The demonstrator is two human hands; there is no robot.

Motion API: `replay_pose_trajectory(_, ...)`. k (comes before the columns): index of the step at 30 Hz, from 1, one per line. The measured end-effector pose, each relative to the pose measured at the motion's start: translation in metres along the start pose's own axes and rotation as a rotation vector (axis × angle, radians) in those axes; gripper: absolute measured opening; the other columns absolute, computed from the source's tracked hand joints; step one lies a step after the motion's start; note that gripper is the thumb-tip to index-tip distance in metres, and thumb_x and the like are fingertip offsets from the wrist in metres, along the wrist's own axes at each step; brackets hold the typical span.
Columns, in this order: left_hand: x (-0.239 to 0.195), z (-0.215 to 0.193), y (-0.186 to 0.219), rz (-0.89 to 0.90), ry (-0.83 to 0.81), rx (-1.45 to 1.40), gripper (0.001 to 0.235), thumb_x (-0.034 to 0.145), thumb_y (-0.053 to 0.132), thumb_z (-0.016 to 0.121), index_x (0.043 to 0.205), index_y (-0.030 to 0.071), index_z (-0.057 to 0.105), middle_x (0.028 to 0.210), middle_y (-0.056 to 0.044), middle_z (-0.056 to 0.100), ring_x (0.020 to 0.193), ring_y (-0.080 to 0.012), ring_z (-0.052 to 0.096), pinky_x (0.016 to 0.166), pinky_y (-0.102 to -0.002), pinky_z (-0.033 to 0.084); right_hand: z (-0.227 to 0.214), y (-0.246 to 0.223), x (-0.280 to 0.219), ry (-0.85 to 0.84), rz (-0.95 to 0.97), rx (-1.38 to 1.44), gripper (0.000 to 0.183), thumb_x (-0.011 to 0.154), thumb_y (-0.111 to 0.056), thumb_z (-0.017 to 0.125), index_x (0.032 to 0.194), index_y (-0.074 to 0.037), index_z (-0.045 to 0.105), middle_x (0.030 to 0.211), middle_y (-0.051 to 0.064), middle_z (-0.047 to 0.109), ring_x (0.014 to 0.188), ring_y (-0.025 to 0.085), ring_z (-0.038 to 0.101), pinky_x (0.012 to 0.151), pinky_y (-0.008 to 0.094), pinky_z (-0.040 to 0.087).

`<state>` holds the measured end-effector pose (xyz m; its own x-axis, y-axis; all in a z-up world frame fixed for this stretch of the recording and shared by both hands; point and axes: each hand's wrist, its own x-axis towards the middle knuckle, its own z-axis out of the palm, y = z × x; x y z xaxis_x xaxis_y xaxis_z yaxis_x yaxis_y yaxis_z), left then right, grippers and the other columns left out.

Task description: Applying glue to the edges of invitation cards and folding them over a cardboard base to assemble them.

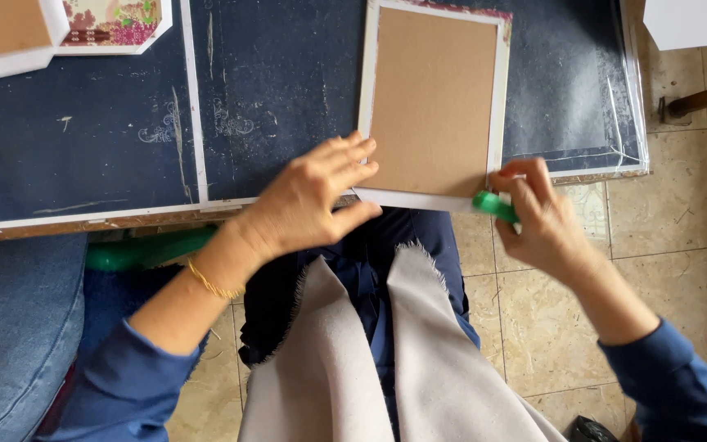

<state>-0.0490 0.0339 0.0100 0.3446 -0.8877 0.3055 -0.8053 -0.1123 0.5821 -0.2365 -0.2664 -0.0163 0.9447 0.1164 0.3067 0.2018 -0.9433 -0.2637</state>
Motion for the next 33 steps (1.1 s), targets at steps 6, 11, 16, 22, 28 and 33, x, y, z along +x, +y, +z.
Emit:
replay_pose_trajectory(6,0.010,0.079,0.034,0.238,0.208,0.621,0.031,0.090,0.025,0.066,0.112,0.005,0.062,0.095,-0.017,0.054,0.096,-0.0365,0.056,0.091,-0.046,0.048,0.054,0.028,-0.032,0.198,-0.232,-0.409,0.023,0.079,-0.018,0.061,0.098,-0.006,0.066,0.100,0.009,0.053,0.060,0.020,0.063,0.055,0.031,0.055)
replay_pose_trajectory(11,0.049,0.088,0.012,0.300,0.172,0.529,0.008,0.083,0.013,0.065,0.083,0.016,0.057,0.080,0.003,0.050,0.080,-0.0167,0.055,0.063,-0.026,0.049,-0.014,0.008,0.020,0.010,-0.125,-0.121,0.018,0.077,-0.007,0.075,0.093,-0.003,0.070,0.101,0.007,0.060,0.060,0.024,0.066,0.057,0.035,0.057)
replay_pose_trajectory(16,0.070,0.065,-0.005,0.174,-0.105,0.128,0.021,0.079,0.022,0.078,0.087,0.015,0.060,0.082,0.000,0.058,0.087,-0.0215,0.061,0.078,-0.035,0.056,-0.029,0.023,0.054,-0.095,0.056,0.210,0.027,0.078,-0.018,0.084,0.094,-0.001,0.069,0.099,0.007,0.068,0.077,0.038,0.067,0.067,0.043,0.051)
replay_pose_trajectory(22,0.092,0.045,-0.016,-0.037,-0.150,0.160,0.079,0.079,0.073,0.066,0.140,0.025,0.052,0.156,-0.019,0.029,0.146,-0.0484,0.016,0.114,-0.072,0.010,-0.041,0.047,0.076,-0.208,0.228,0.290,0.039,0.075,-0.025,0.086,0.097,-0.001,0.063,0.083,0.014,0.060,0.078,0.035,0.061,0.073,0.044,0.046)
replay_pose_trajectory(28,0.123,0.064,-0.035,-0.267,-0.021,0.281,0.071,0.093,0.067,0.056,0.144,0.018,0.050,0.155,-0.027,0.027,0.145,-0.0529,0.012,0.110,-0.077,0.007,-0.011,0.050,0.058,0.183,0.325,-0.062,0.024,0.106,-0.008,0.066,0.128,-0.005,0.060,0.095,0.018,0.055,0.084,0.044,0.064,0.072,0.049,0.050)
replay_pose_trajectory(33,0.104,0.053,-0.046,-0.084,-0.049,0.226,0.066,0.092,0.047,0.067,0.145,0.012,0.048,0.155,-0.029,0.025,0.144,-0.0502,0.014,0.114,-0.068,0.012,0.012,0.025,0.078,0.198,0.175,-0.274,0.019,0.102,-0.006,0.066,0.121,-0.006,0.062,0.096,0.009,0.051,0.081,0.022,0.051,0.043,0.029,0.042)
